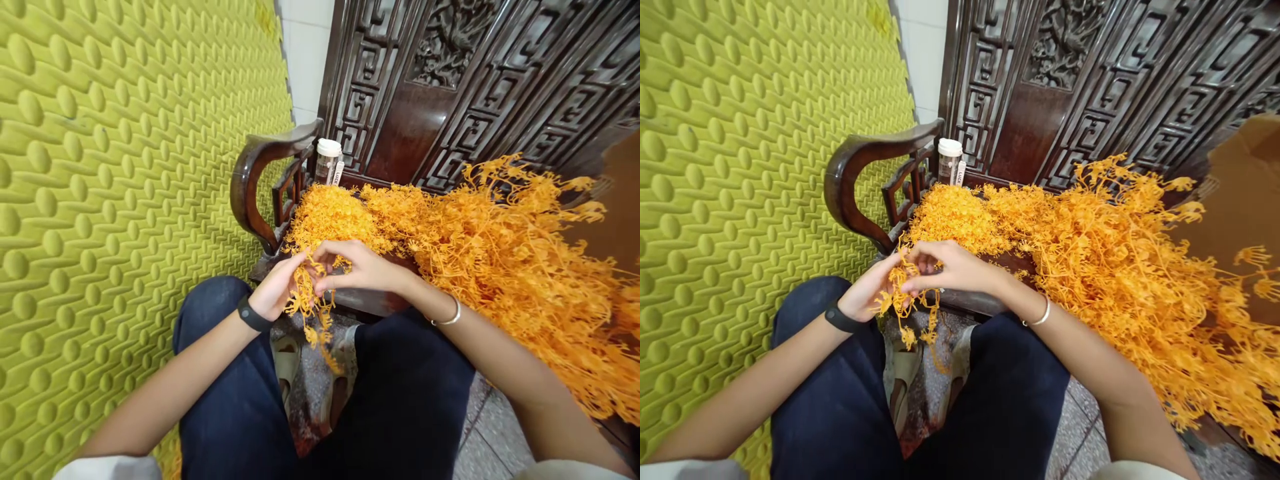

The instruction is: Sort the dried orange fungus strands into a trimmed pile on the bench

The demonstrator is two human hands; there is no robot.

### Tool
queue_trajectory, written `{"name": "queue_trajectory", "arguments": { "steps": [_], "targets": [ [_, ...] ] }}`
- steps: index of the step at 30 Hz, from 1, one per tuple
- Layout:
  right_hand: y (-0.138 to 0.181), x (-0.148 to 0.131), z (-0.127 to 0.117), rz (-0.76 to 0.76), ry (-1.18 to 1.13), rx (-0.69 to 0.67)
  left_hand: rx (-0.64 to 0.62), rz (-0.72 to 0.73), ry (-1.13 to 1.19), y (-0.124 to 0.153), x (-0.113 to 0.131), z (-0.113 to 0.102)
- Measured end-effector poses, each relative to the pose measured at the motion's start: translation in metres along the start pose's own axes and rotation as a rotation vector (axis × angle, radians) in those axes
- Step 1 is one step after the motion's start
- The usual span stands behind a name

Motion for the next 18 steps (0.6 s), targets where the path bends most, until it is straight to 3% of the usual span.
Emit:
{"name": "queue_trajectory", "arguments": {
  "steps": [4,11,18],
  "targets": [
    [0.005,-0.011,-0.002,-0.125,0.158,0.083,-0.03,-0.031,-0.02,0.003,-0.003,0.001],
    [0.013,0.018,-0.042,0.004,-0.009,0.16,-0.174,-0.018,-0.191,0.016,-0.003,0.021],
    [0.012,0.041,-0.045,0.069,0.034,0.125,-0.176,-0.065,-0.245,0.012,-0.002,0.024]
  ]
}}
Point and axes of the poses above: each hand's wrist, its own y-axis away from the middle knuckle, its own z-axis out of the palm, x = y × z, the point moved 9 cm from there along -y, towards the middle knuckle, and after that the axes turned 4 degrees about -y, right-handed, at the moved point
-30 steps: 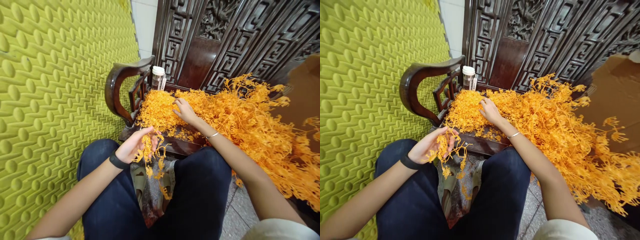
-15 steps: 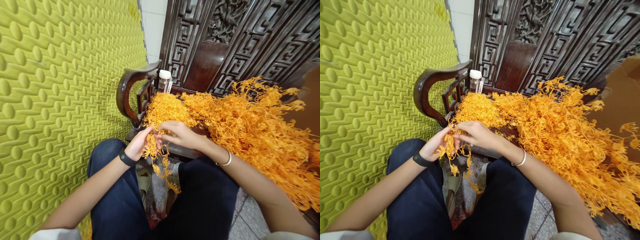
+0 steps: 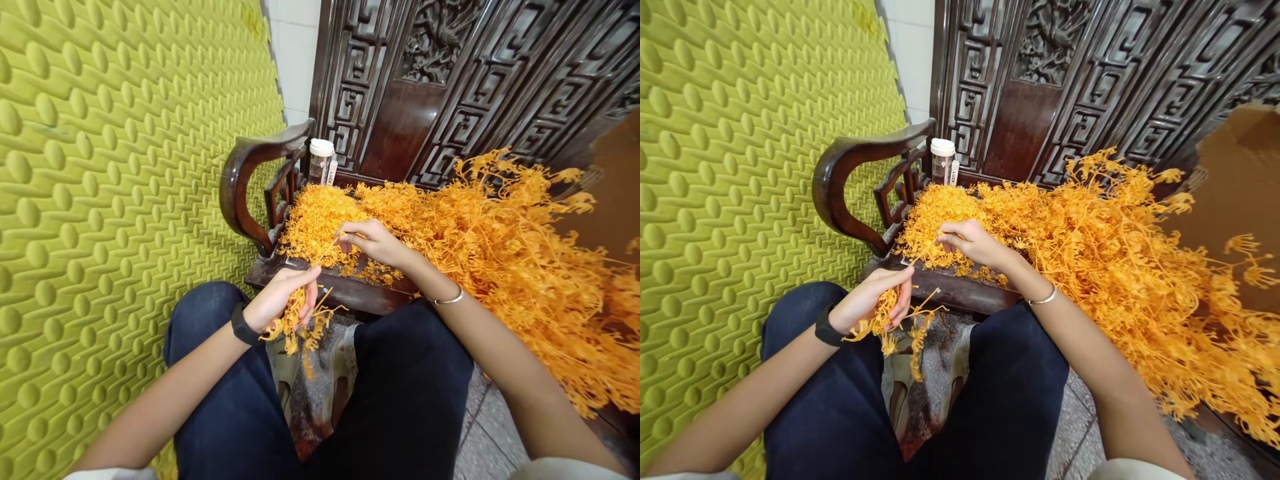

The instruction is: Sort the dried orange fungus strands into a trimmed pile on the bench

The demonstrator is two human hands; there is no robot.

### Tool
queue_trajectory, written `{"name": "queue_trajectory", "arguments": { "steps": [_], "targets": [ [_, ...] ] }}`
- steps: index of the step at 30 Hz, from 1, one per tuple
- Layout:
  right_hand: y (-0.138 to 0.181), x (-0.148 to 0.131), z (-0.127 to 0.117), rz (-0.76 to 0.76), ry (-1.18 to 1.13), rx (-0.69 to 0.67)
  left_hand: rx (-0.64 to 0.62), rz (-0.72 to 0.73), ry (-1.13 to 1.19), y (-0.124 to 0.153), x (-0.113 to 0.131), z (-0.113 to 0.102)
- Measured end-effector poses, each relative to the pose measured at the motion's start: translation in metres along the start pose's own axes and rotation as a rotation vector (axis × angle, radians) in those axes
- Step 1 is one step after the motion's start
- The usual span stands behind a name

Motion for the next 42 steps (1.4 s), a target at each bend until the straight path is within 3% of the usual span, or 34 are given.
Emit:
{"name": "queue_trajectory", "arguments": {
  "steps": [4,9,10,12,16,25,29,32,34,35,39,40,42],
  "targets": [
    [-0.001,0.008,-0.015,0.038,0.014,0.102,-0.002,-0.032,0.01,0.001,-0.004,-0.002],
    [0.042,0.052,-0.104,0.131,-0.01,0.769,-0.116,-0.06,-0.055,0.015,-0.011,0.009],
    [0.051,0.06,-0.114,0.15,0.029,0.832,-0.118,-0.046,-0.072,0.017,-0.011,0.01],
    [0.057,0.077,-0.119,0.218,0.101,0.802,-0.094,-0.009,-0.098,0.018,-0.008,0.009],
    [0.047,0.106,-0.091,0.435,0.09,0.537,-0.062,-0.009,-0.029,0.014,-0.007,0.007],
    [0.049,0.154,-0.06,0.765,-0.228,0.578,-0.006,0.062,0.277,0.007,0.0,-0.004],
    [0.051,0.142,-0.061,0.757,-0.335,0.662,0.029,0.126,0.288,0.006,0.005,-0.007],
    [0.045,0.101,-0.071,0.55,-0.372,0.684,0.031,0.151,0.33,0.006,0.007,-0.007],
    [0.035,0.058,-0.072,0.327,-0.346,0.569,0.039,0.153,0.336,0.005,0.007,-0.007],
    [0.03,0.037,-0.065,0.252,-0.315,0.449,0.041,0.155,0.332,0.005,0.007,-0.006],
    [0.024,-0.022,0.003,0.156,-0.175,-0.209,0.038,0.171,0.289,0.006,0.008,-0.004],
    [0.025,-0.032,0.018,0.132,-0.134,-0.293,0.04,0.163,0.261,0.006,0.007,-0.003],
    [0.023,-0.044,0.038,0.083,-0.06,-0.337,0.052,0.14,0.19,0.007,0.005,-0.002]
  ]
}}
Point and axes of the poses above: each hand's wrist, its own y-axis away from the middle knuckle, its own z-axis out of the palm, x = y × z, the point moved 9 cm from there along -y, towards the middle knuckle, and after that the axes turned 4 degrees about -y, right-handed, at the moved point
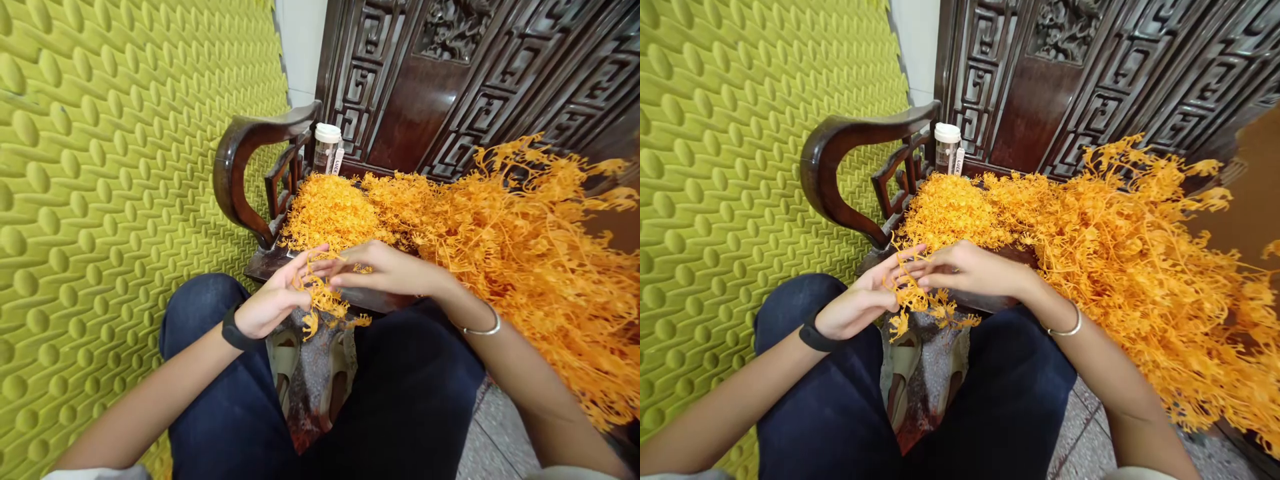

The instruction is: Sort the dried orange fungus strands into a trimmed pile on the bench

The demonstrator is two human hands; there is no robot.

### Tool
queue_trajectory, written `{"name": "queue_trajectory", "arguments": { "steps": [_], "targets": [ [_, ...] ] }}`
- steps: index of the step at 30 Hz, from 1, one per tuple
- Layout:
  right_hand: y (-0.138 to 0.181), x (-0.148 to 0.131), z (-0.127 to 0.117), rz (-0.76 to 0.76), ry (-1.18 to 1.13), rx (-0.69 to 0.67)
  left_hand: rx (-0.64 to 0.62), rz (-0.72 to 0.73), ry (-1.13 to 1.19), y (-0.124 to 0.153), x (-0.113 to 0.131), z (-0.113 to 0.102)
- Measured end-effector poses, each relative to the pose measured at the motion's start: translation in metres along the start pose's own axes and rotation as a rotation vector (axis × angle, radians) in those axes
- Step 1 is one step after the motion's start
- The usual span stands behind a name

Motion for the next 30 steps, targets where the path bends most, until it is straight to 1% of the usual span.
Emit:
{"name": "queue_trajectory", "arguments": {
  "steps": [3,5,7,10,13,14,16,19,23,24,26,30],
  "targets": [
    [-0.01,-0.004,0.013,-0.012,0.102,0.071,0.013,0.015,-0.067,0.002,0.002,0.0],
    [-0.014,-0.001,0.015,0.003,0.159,0.122,0.011,0.034,-0.08,0.003,0.003,0.001],
    [-0.015,-0.001,0.014,-0.019,0.183,0.157,0.023,0.052,-0.083,0.003,0.005,0.0],
    [-0.014,-0.003,0.008,-0.087,0.166,0.21,0.111,0.064,-0.118,0.001,0.007,-0.006],
    [-0.011,-0.001,-0.003,-0.086,0.149,0.289,0.207,0.044,-0.207,0.001,0.007,-0.015],
    [-0.01,0.0,-0.006,-0.083,0.145,0.311,0.216,0.033,-0.231,0.001,0.007,-0.017],
    [-0.008,0.0,-0.012,-0.078,0.13,0.346,0.189,0.005,-0.273,0.001,0.004,-0.017],
    [-0.008,0.002,-0.017,-0.064,0.103,0.343,0.134,-0.022,-0.323,0.001,0.001,-0.014],
    [-0.006,0.003,-0.018,-0.125,0.121,0.254,0.107,0.013,-0.316,0.003,0.004,-0.011],
    [-0.005,0.003,-0.02,-0.14,0.145,0.257,0.089,0.013,-0.308,0.003,0.004,-0.008],
    [-0.002,0.004,-0.026,-0.166,0.231,0.313,0.067,0.013,-0.286,0.002,0.005,-0.004],
    [-0.003,0.002,-0.034,-0.208,0.541,0.483,0.121,0.011,-0.175,-0.005,0.007,-0.008]
  ]
}}
Point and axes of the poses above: each hand's wrist, its own y-axis away from the middle knuckle, its own z-axis out of the palm, x = y × z, the point moved 9 cm from there along -y, towards the middle knuckle, and after that the axes turned 4 degrees about -y, right-handed, at the moved point
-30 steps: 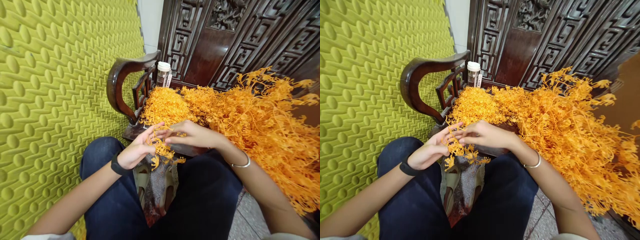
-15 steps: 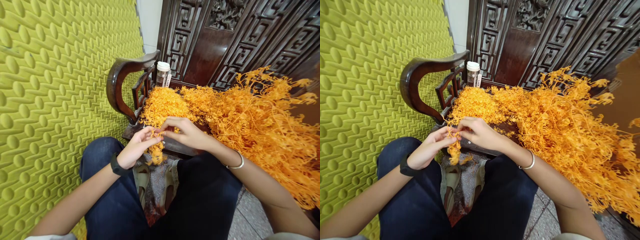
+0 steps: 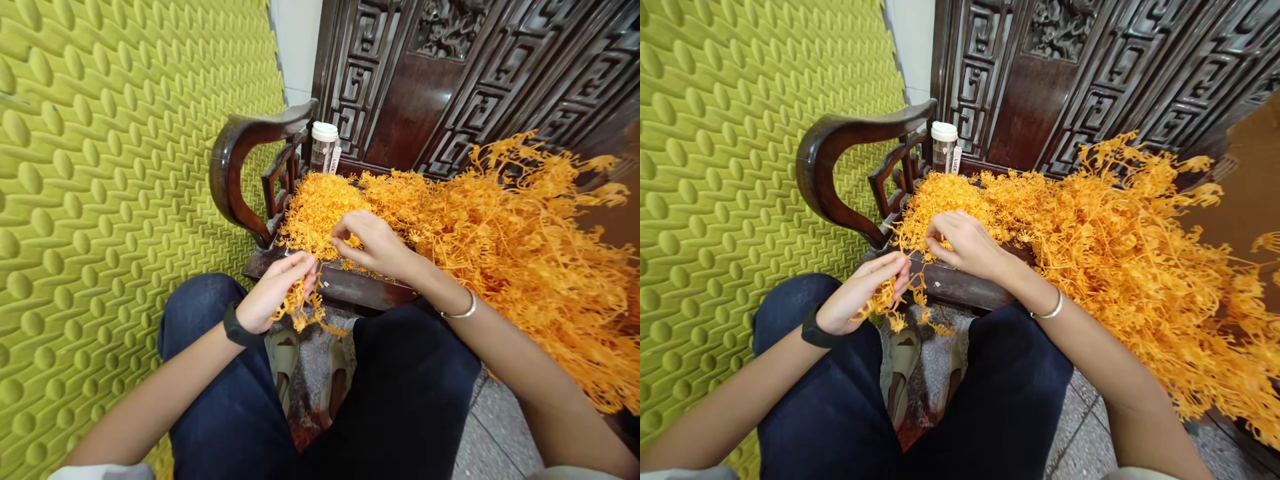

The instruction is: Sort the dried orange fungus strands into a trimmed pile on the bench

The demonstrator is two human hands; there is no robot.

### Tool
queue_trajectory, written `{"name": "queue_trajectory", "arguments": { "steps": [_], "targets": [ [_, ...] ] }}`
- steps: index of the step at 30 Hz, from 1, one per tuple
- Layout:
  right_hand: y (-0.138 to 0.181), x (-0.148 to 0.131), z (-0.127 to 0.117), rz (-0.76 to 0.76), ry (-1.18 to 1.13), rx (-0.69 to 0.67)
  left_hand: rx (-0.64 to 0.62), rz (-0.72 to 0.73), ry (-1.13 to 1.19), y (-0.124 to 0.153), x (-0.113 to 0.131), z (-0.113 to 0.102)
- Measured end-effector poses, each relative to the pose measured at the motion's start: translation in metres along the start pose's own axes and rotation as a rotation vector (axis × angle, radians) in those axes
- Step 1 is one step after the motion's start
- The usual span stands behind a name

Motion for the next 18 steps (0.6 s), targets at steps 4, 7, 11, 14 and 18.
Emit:
{"name": "queue_trajectory", "arguments": {
  "steps": [4,7,11,14,18],
  "targets": [
    [-0.01,0.006,0.008,0.064,0.209,0.063,-0.012,-0.035,0.18,-0.013,-0.002,-0.003],
    [-0.018,0.012,0.015,0.191,0.283,0.053,0.029,-0.032,0.257,-0.022,-0.002,-0.011],
    [-0.027,0.017,0.02,0.314,0.349,0.041,0.034,-0.034,0.344,-0.031,0.001,-0.014],
    [-0.033,0.019,0.021,0.329,0.36,0.084,0.031,-0.061,0.419,-0.036,0.002,-0.012],
    [-0.038,0.024,0.022,0.339,0.368,0.136,0.063,-0.071,0.458,-0.043,0.005,-0.013]
  ]
}}
Point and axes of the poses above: each hand's wrist, its own y-axis away from the middle knuckle, its own z-axis out of the palm, x = y × z, the point moved 9 cm from there along -y, towards the middle knuckle, and after that the axes turned 4 degrees about -y, right-handed, at the moved point
